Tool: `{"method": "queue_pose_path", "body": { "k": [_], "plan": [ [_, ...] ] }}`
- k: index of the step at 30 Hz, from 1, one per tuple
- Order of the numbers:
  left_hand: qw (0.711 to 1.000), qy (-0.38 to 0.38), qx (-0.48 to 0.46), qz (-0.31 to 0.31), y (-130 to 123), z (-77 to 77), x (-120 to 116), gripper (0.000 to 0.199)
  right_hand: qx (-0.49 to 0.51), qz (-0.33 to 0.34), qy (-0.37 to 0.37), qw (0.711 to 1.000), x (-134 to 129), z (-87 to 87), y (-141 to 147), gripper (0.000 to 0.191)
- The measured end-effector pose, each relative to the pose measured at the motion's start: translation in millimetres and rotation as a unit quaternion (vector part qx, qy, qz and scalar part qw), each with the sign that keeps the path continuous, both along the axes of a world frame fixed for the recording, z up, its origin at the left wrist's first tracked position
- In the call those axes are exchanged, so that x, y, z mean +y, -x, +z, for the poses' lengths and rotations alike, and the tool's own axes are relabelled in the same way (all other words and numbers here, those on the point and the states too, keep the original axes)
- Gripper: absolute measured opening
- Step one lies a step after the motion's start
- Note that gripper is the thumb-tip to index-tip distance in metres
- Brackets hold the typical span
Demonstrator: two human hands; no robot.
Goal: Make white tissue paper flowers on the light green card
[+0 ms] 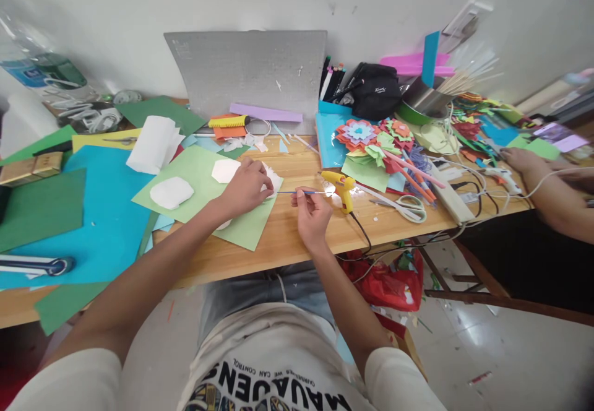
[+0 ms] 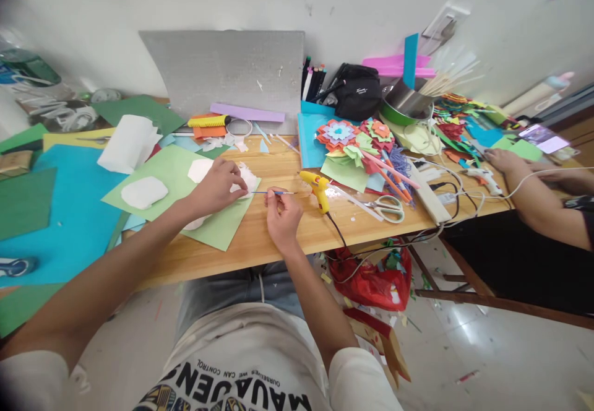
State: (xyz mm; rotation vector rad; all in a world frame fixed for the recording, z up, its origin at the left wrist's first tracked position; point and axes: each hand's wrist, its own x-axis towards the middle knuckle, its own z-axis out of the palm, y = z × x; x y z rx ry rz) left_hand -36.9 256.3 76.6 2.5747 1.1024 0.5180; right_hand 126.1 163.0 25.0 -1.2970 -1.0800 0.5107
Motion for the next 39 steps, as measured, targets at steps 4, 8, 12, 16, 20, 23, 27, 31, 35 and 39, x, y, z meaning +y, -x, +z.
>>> {"method": "queue_pose_path", "body": {
  "k": [4, 8, 12, 16, 20, 23, 27, 31, 35, 39],
  "plan": [
    [1.000, -0.012, 0.008, -0.011, -4, -5.4, 9, 0.019, 0.039, -0.008, -0.003, 0.999, 2, -0.2, 1, 0.026],
    [1.000, -0.027, 0.014, -0.006, -7, -9.9, 12, 0.021, 0.013, -0.034, -0.001, 0.999, -1, 0.0, 0, 0.029],
    [0.999, -0.046, 0.028, -0.007, -8, -6.9, 9, 0.023, -0.059, -0.038, -0.019, 0.997, -7, 0.8, -1, 0.026],
    [0.997, -0.051, 0.056, -0.008, -10, -0.9, 5, 0.023, -0.126, -0.010, -0.031, 0.991, -8, 2.8, 0, 0.022],
    [0.996, -0.057, 0.074, -0.003, -13, 1.8, 3, 0.022, -0.156, -0.003, -0.045, 0.987, -6, 4.0, 1, 0.018],
    [0.996, -0.055, 0.073, -0.002, -13, 0.6, 2, 0.022, -0.175, -0.001, -0.046, 0.983, -5, 5.3, 2, 0.017],
    [0.997, -0.057, 0.053, -0.007, -9, -1.8, 5, 0.021, -0.222, 0.012, -0.032, 0.974, 0, 10.1, 1, 0.020],
    [0.998, -0.058, 0.016, 0.017, 6, -1.7, 6, 0.020, -0.287, 0.043, 0.005, 0.957, 11, 22.9, -2, 0.020],
    [0.997, -0.064, 0.011, 0.052, 28, -4.7, -7, 0.025, -0.352, 0.067, 0.060, 0.932, 27, 43.7, -5, 0.018],
    [0.995, -0.061, 0.046, 0.071, 45, -13.8, -28, 0.046, -0.406, 0.079, 0.094, 0.906, 41, 58.4, -5, 0.020]
  ]
}}
